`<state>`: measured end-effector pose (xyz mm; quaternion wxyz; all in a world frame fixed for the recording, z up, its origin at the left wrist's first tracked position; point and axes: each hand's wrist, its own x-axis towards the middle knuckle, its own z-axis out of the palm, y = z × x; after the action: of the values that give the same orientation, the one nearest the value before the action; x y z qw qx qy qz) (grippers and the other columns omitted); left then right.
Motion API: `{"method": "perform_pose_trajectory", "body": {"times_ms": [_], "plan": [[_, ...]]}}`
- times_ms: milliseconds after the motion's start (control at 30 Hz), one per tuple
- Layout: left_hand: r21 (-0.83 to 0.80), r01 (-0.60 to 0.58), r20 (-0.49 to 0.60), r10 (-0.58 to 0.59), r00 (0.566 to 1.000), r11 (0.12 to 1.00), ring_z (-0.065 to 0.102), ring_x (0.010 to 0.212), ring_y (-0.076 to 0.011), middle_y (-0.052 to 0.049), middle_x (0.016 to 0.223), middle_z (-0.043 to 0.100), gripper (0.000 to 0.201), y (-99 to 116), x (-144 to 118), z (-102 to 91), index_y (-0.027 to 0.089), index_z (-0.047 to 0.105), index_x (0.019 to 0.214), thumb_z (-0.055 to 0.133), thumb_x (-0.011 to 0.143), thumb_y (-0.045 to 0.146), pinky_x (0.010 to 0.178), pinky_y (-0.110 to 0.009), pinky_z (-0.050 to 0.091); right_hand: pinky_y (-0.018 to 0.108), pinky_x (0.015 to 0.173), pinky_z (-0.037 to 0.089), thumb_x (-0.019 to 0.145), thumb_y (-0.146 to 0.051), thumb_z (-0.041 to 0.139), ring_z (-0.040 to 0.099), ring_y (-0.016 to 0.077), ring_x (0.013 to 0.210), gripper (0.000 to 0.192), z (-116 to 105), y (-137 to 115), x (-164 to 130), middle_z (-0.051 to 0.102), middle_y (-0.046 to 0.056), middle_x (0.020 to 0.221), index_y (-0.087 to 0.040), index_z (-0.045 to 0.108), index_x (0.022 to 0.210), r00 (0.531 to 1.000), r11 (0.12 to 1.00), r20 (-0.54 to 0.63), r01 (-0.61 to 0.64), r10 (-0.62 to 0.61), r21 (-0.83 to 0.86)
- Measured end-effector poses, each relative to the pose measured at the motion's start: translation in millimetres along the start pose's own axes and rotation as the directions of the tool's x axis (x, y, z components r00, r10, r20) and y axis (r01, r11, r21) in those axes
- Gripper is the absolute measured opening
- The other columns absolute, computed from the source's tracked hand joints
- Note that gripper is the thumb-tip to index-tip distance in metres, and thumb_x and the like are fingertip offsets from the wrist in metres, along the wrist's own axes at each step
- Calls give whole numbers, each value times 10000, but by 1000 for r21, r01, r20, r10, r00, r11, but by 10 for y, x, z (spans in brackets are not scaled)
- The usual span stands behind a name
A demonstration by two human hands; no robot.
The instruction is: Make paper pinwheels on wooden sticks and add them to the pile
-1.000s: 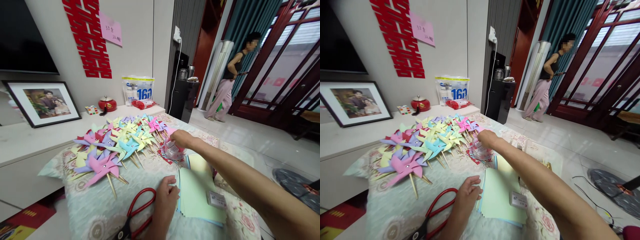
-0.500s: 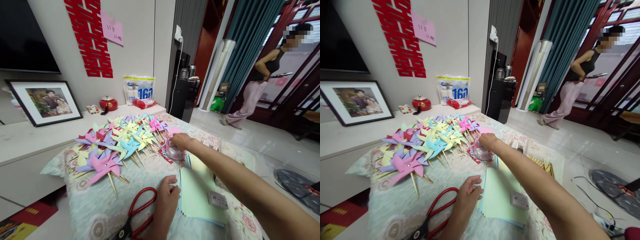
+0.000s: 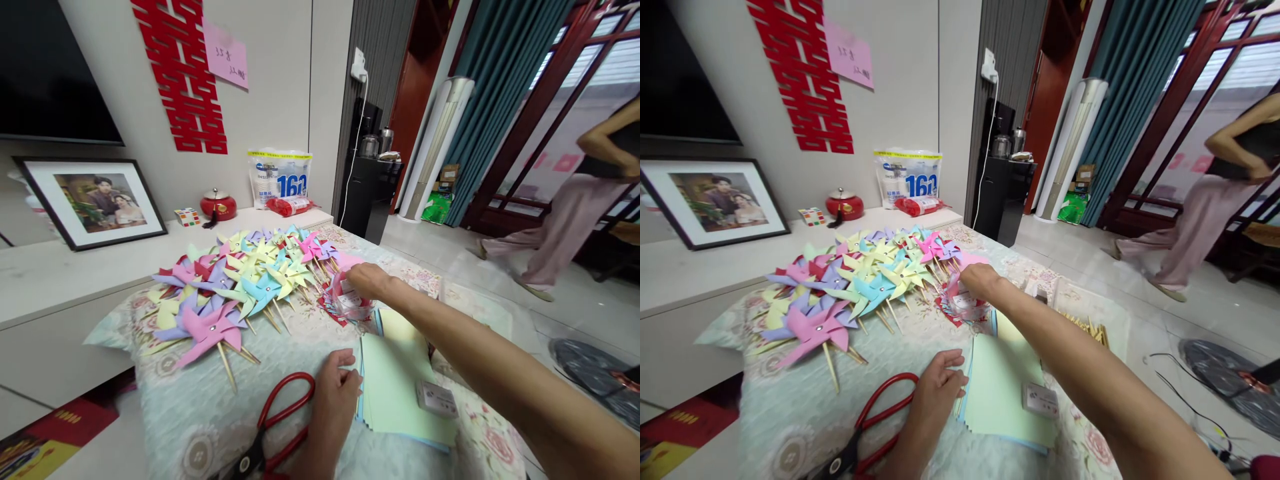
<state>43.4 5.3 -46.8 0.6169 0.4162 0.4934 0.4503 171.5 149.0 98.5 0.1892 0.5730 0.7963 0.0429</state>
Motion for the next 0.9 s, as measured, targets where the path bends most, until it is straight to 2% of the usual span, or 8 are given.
{"method": "perform_pose_trajectory", "body": {"times_ms": [367,467,533,600,667,733,800,900], "plan": [[-19,-16,-51,15,999,1000,651,661,-173,-138,1032,676,322,27,-27,39,139,649,988,646,684,246,560,-286,508,312,676,482,783,-77,572,711,308,907,269,-107,133,-247,735,200,1015,-94,731,1000,987,999,-157,-45,43,-12],[-74,-9,-59,5,998,997,651,657,-181,-147,1021,678,351,108,-51,35,123,657,994,699,701,311,539,-288,503,306,651,440,819,-108,531,697,295,882,256,-228,153,-416,722,194,1012,-97,711,1002,971,996,-222,-88,87,4],[-179,7,-44,-15,999,984,659,681,-196,-161,1020,680,428,209,-74,17,107,656,1028,712,737,416,549,-301,513,302,661,418,854,-140,499,680,270,870,249,-288,102,-598,716,177,1009,-108,692,1008,957,995,-274,-94,100,34],[-417,38,11,-36,999,908,688,789,-239,-188,1098,669,540,331,-100,-11,101,638,1101,682,774,529,620,-339,549,282,667,394,855,-172,518,656,218,809,189,-283,-20,-807,720,121,934,-143,683,942,942,991,-330,-14,59,137],[-635,104,93,-58,994,766,693,933,-295,-193,1196,654,640,439,-128,-41,139,595,1215,638,793,617,725,-408,575,272,634,361,817,-179,566,623,184,728,121,-197,-191,-1002,712,78,861,-161,673,873,946,958,-323,118,-29,261],[-734,122,125,-43,991,668,683,981,-300,-165,1207,663,614,503,-154,-60,181,589,1246,651,799,596,770,-443,580,266,626,348,783,-152,589,614,183,740,124,-65,-355,-1150,704,65,842,-165,669,876,948,913,-295,220,-118,343],[-740,109,132,-16,991,664,688,930,-268,-142,1151,693,472,511,-175,-65,183,652,1155,729,779,459,759,-411,584,263,647,360,774,-136,603,617,186,782,181,58,-457,-1232,703,67,905,-169,675,937,945,872,-277,277,-172,404],[-680,65,89,-5,996,730,687,840,-224,-119,1027,721,290,454,-182,-52,162,710,986,784,741,299,694,-343,583,264,683,395,812,-181,621,619,186,832,288,156,-451,-1229,679,74,1044,-188,651,1099,930,831,-314,322,-190,453]]}}
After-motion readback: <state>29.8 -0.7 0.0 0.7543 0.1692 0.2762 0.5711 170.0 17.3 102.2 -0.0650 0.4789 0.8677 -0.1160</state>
